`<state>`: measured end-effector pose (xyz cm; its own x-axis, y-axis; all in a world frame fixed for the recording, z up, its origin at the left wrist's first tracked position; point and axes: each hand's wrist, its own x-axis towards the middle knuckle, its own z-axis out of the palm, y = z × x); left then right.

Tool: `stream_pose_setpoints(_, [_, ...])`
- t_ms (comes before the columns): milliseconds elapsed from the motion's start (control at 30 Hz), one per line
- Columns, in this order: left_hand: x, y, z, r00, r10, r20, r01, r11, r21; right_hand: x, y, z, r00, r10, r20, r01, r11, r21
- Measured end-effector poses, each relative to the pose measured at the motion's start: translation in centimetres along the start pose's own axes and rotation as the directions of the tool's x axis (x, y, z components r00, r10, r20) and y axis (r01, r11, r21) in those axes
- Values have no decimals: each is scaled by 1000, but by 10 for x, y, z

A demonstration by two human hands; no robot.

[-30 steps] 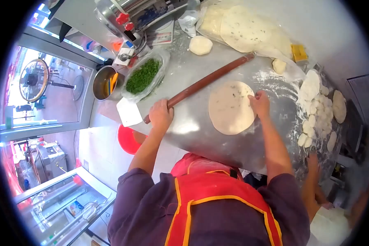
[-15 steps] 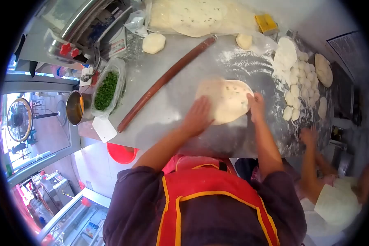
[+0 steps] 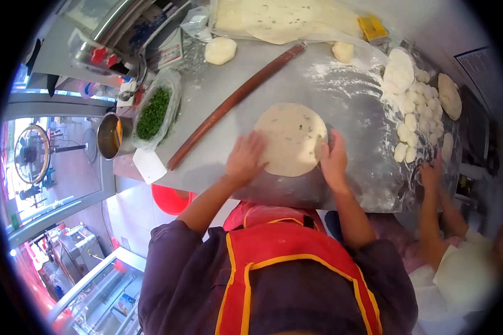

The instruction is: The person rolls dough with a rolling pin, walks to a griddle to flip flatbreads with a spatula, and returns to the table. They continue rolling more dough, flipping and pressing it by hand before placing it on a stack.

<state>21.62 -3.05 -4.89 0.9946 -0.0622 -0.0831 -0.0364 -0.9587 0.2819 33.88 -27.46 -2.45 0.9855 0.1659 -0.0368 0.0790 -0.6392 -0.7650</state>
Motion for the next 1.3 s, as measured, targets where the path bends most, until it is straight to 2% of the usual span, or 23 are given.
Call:
stream_pose_setpoints(33, [-3,-10,-7,998,-60,-5,60,997,43,1,-6,8,982,-185,35,188,974,-123])
stream_pose_setpoints(100, [-14,-40,-19,909,-243,-339,258,966,0,5,-16,27,847,-507,160,530,778,-337])
stream_pose_setpoints(167, [-29,-73,-18,778,-378,-502,459,888,42,-3,-7,55,818,-481,314,575,705,-416])
stream_pose_setpoints(200, [-35,-84,-18,784,-436,-441,482,876,-9,-7,0,66,797,-460,391,601,662,-448])
stream_pose_setpoints(267, [-42,-101,-30,787,-533,-310,529,842,-105,-6,-8,68,791,-452,412,609,640,-468])
stream_pose_setpoints(300, [-41,-105,-34,799,-448,-401,462,884,-68,-5,-7,66,785,-450,425,615,648,-450])
stream_pose_setpoints(333, [-45,-101,-37,823,-464,-328,465,881,-81,-6,-6,62,780,-447,438,619,654,-435])
stream_pose_setpoints(400, [-47,-95,-39,850,-490,-194,477,872,-113,0,-7,54,804,-502,320,582,776,-243])
stream_pose_setpoints(433, [-56,-91,-34,864,-459,-207,435,887,-154,3,-9,49,817,-515,261,558,819,-134])
stream_pose_setpoints(533, [-108,-58,-23,872,-473,-129,446,874,-193,-2,-37,18,823,-533,199,568,781,-260])
stream_pose_setpoints(600, [-153,-36,-6,902,-327,-282,250,928,-277,-11,-34,11,769,-569,291,639,695,-331])
stream_pose_setpoints(667, [-186,-20,1,922,-381,68,381,861,-336,-21,-23,15,724,-555,409,688,627,-367])
stream_pose_setpoints(700, [-195,-15,3,920,-385,74,385,855,-346,-28,-18,21,699,-566,436,712,605,-356])
stream_pose_setpoints(767, [-202,-7,-2,915,-394,89,398,841,-365,-29,-16,38,702,-607,374,712,602,-361])
stream_pose_setpoints(833, [-198,-13,-8,901,-424,-95,381,876,-295,-13,-22,60,684,-663,304,727,588,-355])
stream_pose_setpoints(900, [-191,-32,-6,876,-414,-247,361,903,-233,27,-56,94,660,-660,359,739,482,-471])
stream_pose_setpoints(933, [-184,-44,-13,860,-433,-268,375,895,-242,47,-68,115,672,-653,348,721,472,-507])
stream_pose_setpoints(967, [-178,-55,-22,839,-465,-282,408,881,-239,64,-90,133,689,-677,259,706,545,-452])
stream_pose_setpoints(1067, [-173,-68,-34,807,-509,-300,453,859,-240,92,-123,157,606,-760,236,774,496,-393])
stream_pose_setpoints(1167, [-182,-62,-26,811,-504,-297,449,862,-236,50,-71,128,575,-743,342,809,453,-375])
stream_pose_setpoints(1200, [-190,-53,-20,818,-511,-266,461,857,-230,26,-55,109,625,-671,397,780,515,-356])
stream_pose_setpoints(1233, [-194,-43,-17,818,-476,-323,434,879,-198,7,-52,91,644,-651,403,765,555,-328])
stream_pose_setpoints(1300, [-195,-40,-14,787,-542,-294,489,839,-237,14,-52,98,614,-690,383,789,528,-315])
